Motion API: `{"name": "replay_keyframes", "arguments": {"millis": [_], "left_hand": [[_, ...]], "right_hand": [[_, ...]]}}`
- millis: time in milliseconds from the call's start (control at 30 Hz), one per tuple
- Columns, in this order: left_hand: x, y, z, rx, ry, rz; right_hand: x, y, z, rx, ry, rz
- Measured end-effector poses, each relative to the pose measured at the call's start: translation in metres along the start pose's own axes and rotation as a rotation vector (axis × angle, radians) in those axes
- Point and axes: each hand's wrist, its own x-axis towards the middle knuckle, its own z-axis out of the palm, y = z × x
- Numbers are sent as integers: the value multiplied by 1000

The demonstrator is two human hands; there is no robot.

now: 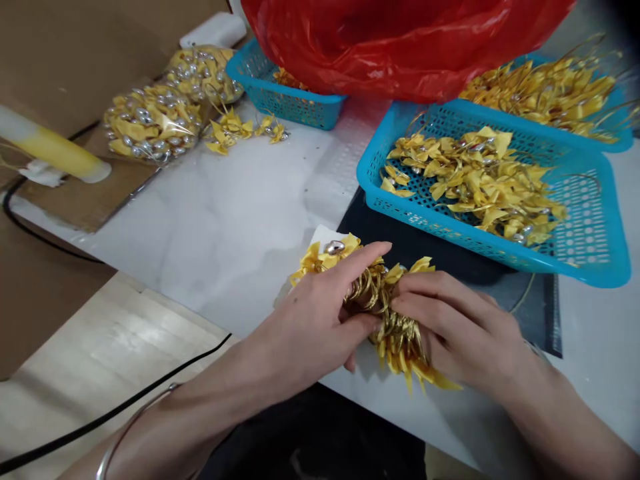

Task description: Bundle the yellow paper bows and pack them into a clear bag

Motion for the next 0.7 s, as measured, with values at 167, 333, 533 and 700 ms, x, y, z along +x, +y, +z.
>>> {"name": "replay_keyframes", "arguments": {"millis": [167, 333, 533, 700], "left_hand": [[0, 0, -2, -104, 8, -34], [-1, 3, -3, -155, 49, -44], [-2, 8, -4, -177, 115, -38], [-3, 9, -6, -292, 88, -65]], "right_hand": [[-4, 0, 0, 22, 10, 58], [-3, 1, -2, 31, -1, 42], [-6, 4, 0, 45, -9, 31], [2, 1, -7, 117, -52, 98]]}}
